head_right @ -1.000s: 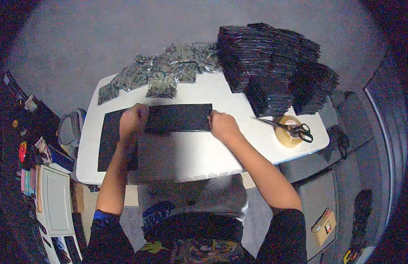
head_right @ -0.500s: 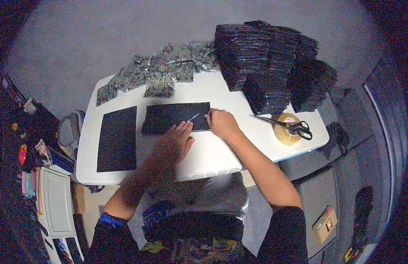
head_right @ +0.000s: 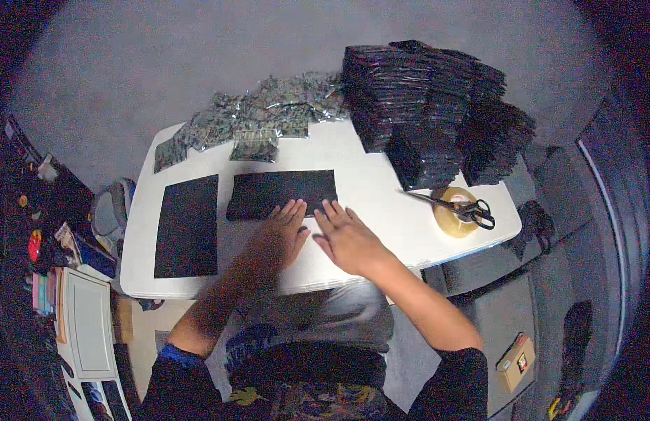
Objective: Folding and sealing black plastic envelopes or packets using adhesive tape.
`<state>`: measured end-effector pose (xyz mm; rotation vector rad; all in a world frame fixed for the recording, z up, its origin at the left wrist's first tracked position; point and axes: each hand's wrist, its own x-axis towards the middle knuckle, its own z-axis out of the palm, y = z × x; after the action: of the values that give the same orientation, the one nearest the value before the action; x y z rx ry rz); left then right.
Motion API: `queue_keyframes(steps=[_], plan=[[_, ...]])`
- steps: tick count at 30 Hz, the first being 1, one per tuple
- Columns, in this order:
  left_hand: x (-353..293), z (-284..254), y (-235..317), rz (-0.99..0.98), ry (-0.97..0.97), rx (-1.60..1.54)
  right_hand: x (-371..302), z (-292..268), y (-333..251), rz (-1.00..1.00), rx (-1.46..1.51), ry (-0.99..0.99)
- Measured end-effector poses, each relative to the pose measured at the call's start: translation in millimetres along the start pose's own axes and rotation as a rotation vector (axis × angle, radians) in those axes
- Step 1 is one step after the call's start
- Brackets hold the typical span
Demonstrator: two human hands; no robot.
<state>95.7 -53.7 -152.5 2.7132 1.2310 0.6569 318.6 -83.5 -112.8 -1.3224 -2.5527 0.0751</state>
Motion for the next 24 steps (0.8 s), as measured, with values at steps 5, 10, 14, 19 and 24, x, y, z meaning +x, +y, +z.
queue_keyframes(steps=[5,10,14,19,24], plan=[[-16,-14,-2,-0.057,0.053,-0.061,-4,-1,4,0.029,0.046,-0.127],[-54,-52,-28,-0.126,-0.12,0.232,-1,-14,8,0.071,0.114,-0.208],[-74,-62,-48,-0.275,-0.185,0.27,1,-22,6,0.11,0.213,-0.204],[-65,-62,-49,-0.263,-0.198,0.286,-3,-12,22,0.104,0.305,-0.142],[-36,-36,-14,-0.094,-0.048,0.152,-1,-2,19,0.086,0.245,-0.1]])
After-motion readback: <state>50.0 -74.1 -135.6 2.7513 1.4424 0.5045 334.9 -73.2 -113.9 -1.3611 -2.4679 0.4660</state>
